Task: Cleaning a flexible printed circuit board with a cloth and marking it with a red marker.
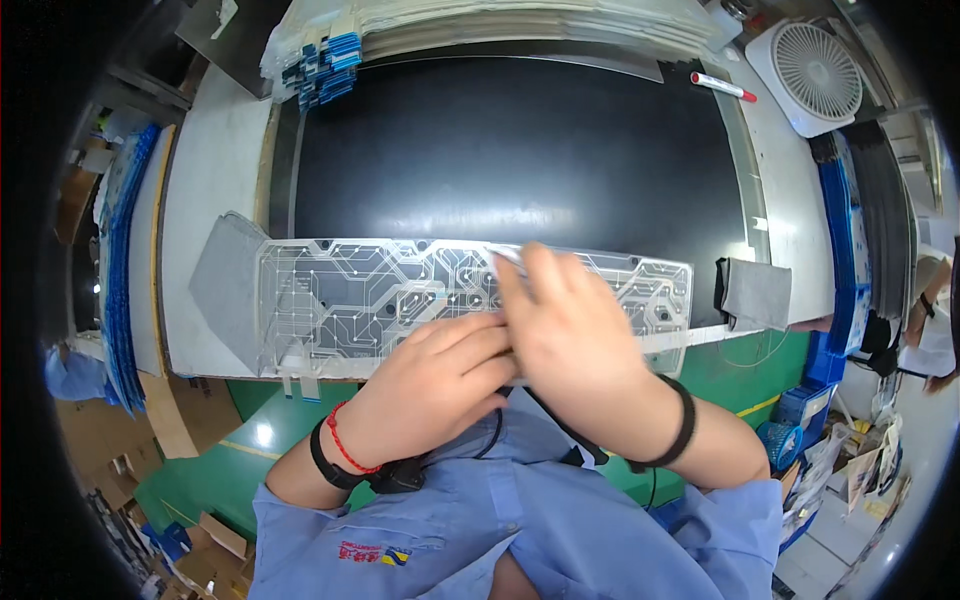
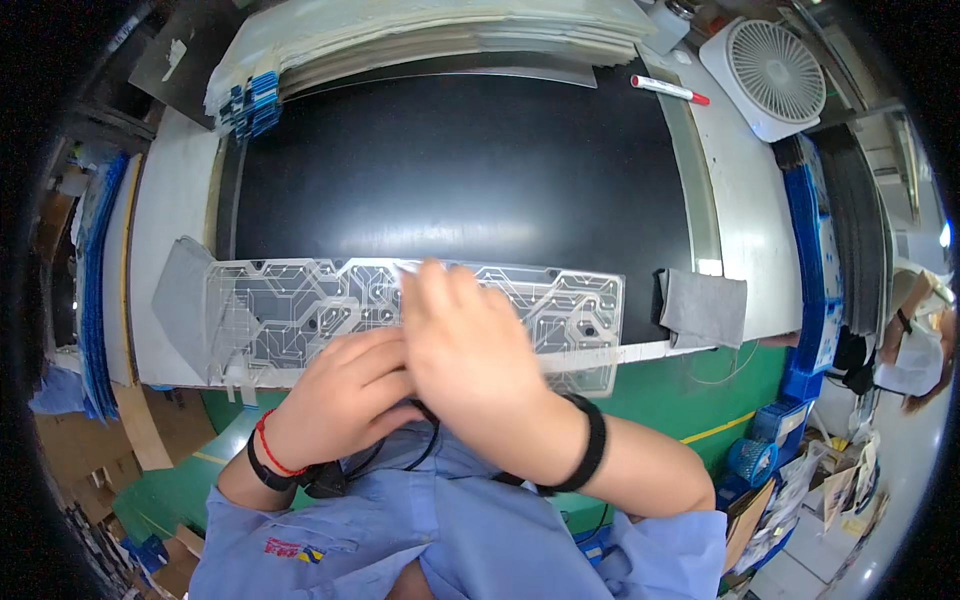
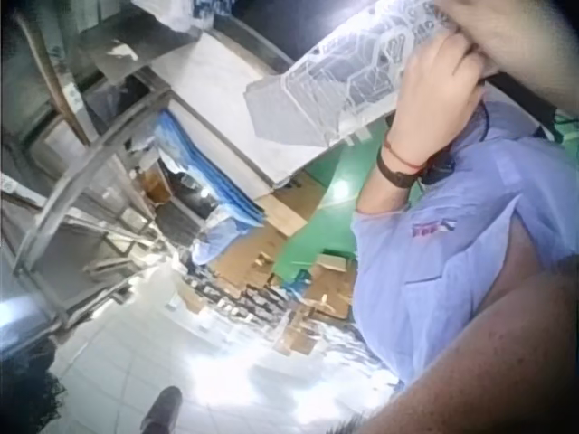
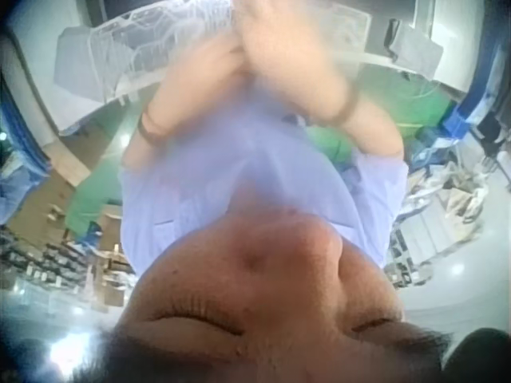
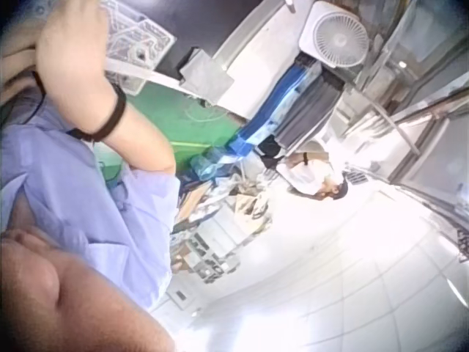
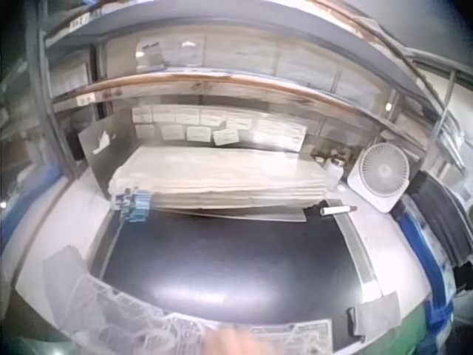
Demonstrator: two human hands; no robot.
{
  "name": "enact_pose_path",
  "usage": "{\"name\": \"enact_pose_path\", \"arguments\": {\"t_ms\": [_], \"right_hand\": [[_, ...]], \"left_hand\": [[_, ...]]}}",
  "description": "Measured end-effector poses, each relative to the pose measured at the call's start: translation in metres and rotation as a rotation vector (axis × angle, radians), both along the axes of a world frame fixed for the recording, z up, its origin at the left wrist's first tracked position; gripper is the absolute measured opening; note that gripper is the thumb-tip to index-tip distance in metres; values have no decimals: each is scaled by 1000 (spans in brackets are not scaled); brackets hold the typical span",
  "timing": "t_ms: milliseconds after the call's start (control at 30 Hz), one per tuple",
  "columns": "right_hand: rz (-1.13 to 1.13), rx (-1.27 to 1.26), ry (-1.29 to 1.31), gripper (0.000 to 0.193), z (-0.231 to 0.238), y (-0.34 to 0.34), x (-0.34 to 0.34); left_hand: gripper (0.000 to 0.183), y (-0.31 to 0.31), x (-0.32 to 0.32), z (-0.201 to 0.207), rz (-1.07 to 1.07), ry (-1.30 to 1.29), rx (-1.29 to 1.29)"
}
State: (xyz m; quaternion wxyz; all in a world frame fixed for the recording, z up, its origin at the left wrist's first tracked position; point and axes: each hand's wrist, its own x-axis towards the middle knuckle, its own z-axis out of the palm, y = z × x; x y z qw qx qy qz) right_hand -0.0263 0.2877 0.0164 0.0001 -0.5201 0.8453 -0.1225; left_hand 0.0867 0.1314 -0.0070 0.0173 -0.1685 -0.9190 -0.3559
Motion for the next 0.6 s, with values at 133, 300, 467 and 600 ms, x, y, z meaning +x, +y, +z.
{"name": "enact_pose_path", "arguments": {"t_ms": [133, 300, 467, 600], "right_hand": [[10, 95, 80, 49, -2, -26, 0], [-230, 73, 253, 45, -16, 44, -5], [-379, 166, 224, 44, -14, 55, -8], [-179, 40, 121, 40, -16, -2, 9]], "left_hand": [[34, -4, 0, 0, 51, -7, 96], [27, -4, 6, -7, 103, 68, 136], [28, -2, 3, -4, 84, 64, 121], [26, -2, -2, 0, 57, 50, 54]]}}
